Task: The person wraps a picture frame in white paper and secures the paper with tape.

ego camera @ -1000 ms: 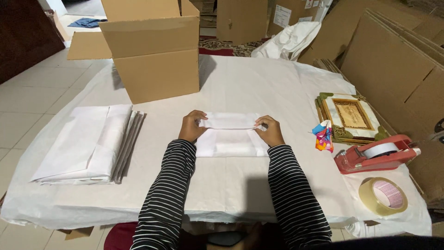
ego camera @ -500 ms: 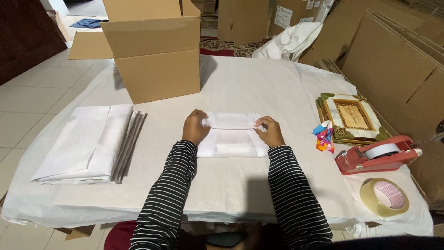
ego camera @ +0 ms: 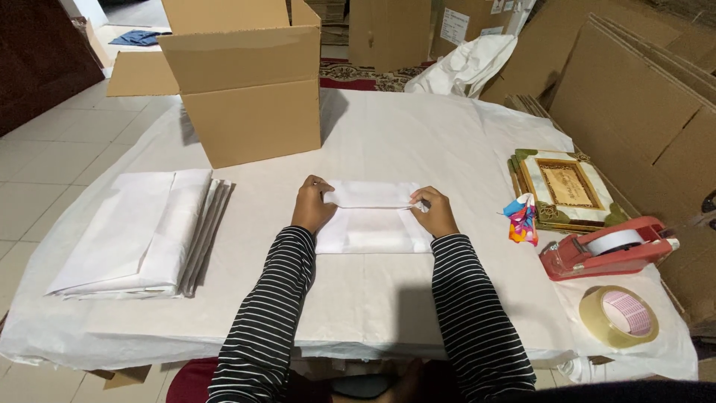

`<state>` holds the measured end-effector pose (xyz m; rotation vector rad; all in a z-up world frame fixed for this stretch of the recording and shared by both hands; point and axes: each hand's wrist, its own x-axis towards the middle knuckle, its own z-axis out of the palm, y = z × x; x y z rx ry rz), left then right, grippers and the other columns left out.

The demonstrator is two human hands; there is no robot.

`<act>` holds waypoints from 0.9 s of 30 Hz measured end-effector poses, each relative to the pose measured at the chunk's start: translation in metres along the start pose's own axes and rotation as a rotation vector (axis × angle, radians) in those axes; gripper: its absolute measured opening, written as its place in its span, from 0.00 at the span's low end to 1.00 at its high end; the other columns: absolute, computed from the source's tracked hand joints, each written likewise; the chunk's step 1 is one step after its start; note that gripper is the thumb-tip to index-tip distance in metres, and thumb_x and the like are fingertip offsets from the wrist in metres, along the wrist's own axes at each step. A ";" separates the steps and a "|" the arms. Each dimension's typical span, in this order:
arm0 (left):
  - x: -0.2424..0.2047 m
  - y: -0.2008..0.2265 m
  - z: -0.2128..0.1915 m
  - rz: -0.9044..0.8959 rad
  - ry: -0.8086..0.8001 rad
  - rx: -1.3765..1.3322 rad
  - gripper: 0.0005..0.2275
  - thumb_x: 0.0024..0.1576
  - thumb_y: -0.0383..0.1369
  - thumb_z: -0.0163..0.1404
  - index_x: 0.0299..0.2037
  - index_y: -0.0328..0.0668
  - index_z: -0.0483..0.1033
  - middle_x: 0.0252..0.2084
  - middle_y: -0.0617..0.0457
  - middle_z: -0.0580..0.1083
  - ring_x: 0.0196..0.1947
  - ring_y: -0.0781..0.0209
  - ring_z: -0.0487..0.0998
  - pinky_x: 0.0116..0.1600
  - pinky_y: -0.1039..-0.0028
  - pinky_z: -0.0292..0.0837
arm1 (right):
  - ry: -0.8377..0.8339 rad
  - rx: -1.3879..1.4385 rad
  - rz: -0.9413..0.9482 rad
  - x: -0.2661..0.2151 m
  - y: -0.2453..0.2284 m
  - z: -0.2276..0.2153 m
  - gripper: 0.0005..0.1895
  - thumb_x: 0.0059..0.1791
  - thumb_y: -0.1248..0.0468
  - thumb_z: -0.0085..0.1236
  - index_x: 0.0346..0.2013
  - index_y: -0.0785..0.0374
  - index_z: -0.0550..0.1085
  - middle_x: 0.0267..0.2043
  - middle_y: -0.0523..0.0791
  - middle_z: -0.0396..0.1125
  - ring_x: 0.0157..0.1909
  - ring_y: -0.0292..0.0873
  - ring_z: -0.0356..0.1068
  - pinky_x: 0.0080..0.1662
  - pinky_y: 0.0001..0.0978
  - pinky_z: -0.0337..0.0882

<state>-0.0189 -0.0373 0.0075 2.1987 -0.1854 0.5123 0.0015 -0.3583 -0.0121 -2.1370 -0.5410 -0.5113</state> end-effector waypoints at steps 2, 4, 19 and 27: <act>-0.002 0.000 0.000 -0.001 0.004 -0.018 0.14 0.41 0.19 0.56 0.40 0.29 0.82 0.45 0.42 0.73 0.46 0.40 0.80 0.51 0.60 0.80 | -0.001 0.001 0.007 0.000 0.001 0.000 0.08 0.39 0.76 0.64 0.30 0.64 0.78 0.41 0.48 0.74 0.48 0.50 0.75 0.51 0.36 0.74; -0.003 -0.003 0.001 -0.003 0.008 -0.036 0.14 0.41 0.19 0.56 0.39 0.29 0.82 0.45 0.42 0.73 0.44 0.41 0.80 0.50 0.61 0.80 | -0.003 0.002 0.015 0.000 0.003 0.001 0.08 0.39 0.76 0.64 0.30 0.64 0.78 0.42 0.48 0.74 0.48 0.49 0.75 0.52 0.35 0.74; -0.021 -0.024 -0.001 0.185 0.014 -0.119 0.06 0.50 0.17 0.57 0.37 0.29 0.82 0.42 0.45 0.76 0.40 0.50 0.82 0.44 0.70 0.81 | 0.008 -0.251 -0.061 -0.010 -0.011 -0.001 0.05 0.43 0.73 0.63 0.31 0.60 0.78 0.35 0.46 0.73 0.41 0.51 0.76 0.45 0.40 0.75; -0.026 -0.016 -0.007 0.316 0.026 0.093 0.02 0.57 0.22 0.55 0.36 0.29 0.81 0.43 0.47 0.76 0.44 0.50 0.82 0.48 0.70 0.81 | 0.036 -0.501 -0.211 -0.010 0.002 0.004 0.03 0.45 0.69 0.61 0.29 0.58 0.77 0.29 0.42 0.70 0.36 0.46 0.74 0.43 0.35 0.75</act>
